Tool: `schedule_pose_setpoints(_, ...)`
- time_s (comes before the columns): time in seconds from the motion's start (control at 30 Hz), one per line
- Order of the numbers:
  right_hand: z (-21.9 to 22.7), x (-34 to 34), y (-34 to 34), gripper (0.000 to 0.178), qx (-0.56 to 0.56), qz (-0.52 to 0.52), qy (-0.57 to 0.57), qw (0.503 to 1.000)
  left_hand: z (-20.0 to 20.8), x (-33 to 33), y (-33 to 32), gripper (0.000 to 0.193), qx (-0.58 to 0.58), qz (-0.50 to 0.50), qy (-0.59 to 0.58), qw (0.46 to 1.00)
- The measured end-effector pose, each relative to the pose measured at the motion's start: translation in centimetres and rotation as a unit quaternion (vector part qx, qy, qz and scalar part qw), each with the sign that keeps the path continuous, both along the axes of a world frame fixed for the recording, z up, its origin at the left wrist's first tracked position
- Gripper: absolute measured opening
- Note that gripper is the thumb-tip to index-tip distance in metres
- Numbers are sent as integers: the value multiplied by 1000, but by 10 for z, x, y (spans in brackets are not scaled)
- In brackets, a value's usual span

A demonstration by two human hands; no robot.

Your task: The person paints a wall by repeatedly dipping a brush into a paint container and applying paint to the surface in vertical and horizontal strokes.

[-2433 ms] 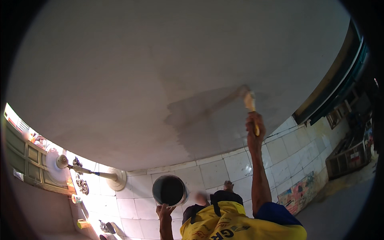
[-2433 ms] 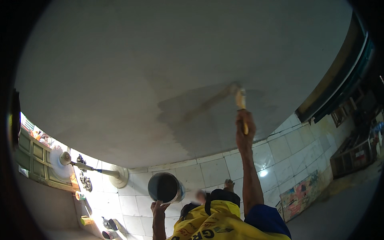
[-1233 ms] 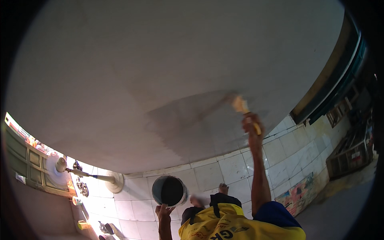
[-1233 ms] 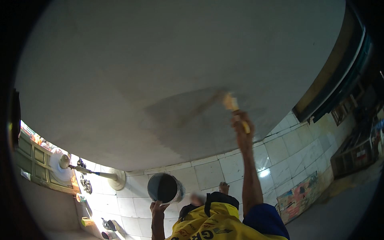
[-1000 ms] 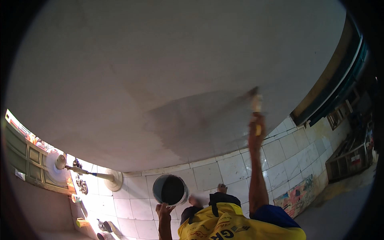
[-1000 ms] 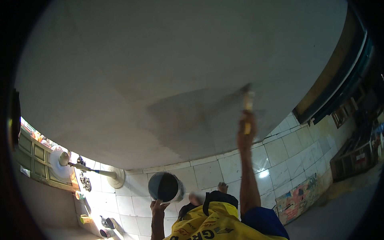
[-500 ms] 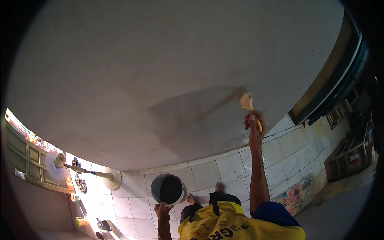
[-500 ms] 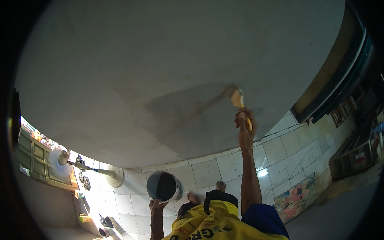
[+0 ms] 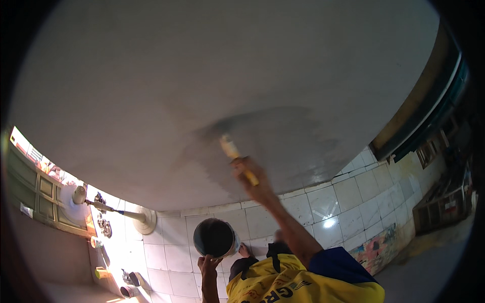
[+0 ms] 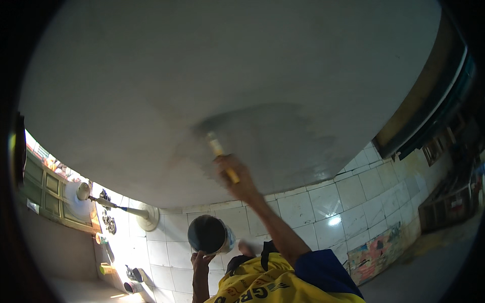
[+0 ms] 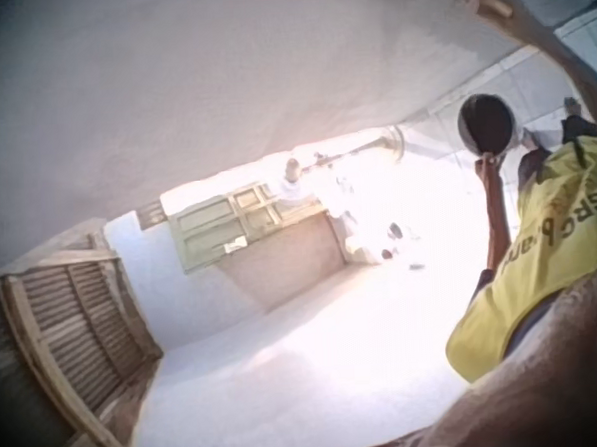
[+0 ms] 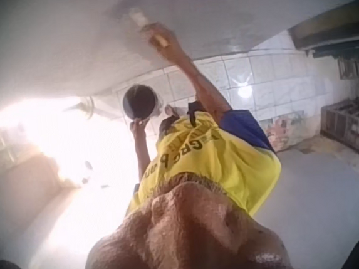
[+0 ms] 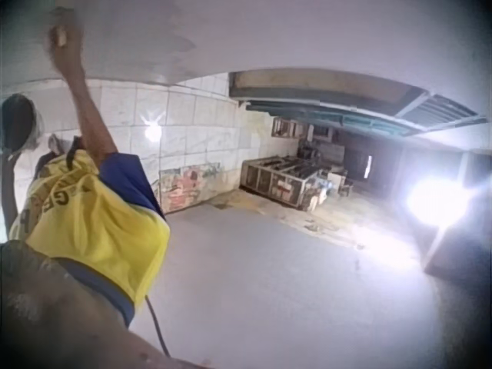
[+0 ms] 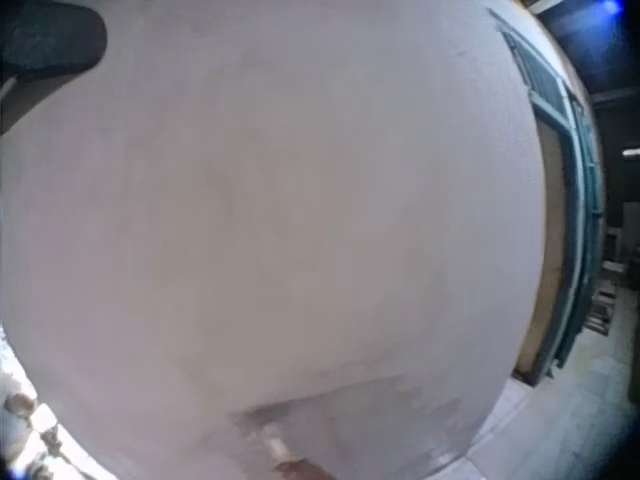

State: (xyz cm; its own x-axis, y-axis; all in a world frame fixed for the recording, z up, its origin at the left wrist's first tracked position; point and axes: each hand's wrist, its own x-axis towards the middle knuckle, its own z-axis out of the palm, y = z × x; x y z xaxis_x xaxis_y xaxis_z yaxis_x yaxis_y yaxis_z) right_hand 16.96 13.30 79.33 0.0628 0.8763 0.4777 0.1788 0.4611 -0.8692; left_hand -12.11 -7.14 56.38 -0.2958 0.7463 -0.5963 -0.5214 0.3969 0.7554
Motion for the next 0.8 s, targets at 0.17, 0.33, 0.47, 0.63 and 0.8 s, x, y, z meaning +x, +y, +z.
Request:
schedule_pose_setpoints(0.17, -6, 110, -22, 23, 15, -168, 103, 980, -1, -6, -4, 41, 4, 13, 29, 999)
schedule_pose_setpoints(0.33, -15, 63, -9, 24, 72, -317, -40, 945, 7, -10, 2, 40, 13, 16, 16, 1000)
schedule_pose_setpoints(0.47, -27, -69, 13, 34, 118, -198, -102, 968, -2, -25, 5, 33, -9, 4, 27, 1000)
schedule_pose_setpoints(0.63, 9, -142, 17, 26, 9, 12, -62, 998, -5, -48, 8, 31, -10, 8, 26, 1000)
schedule_pose_setpoints(0.8, -18, -30, 10, 19, 2, -53, 17, 998, -3, -62, 5, 31, 2, 9, 23, 1000)
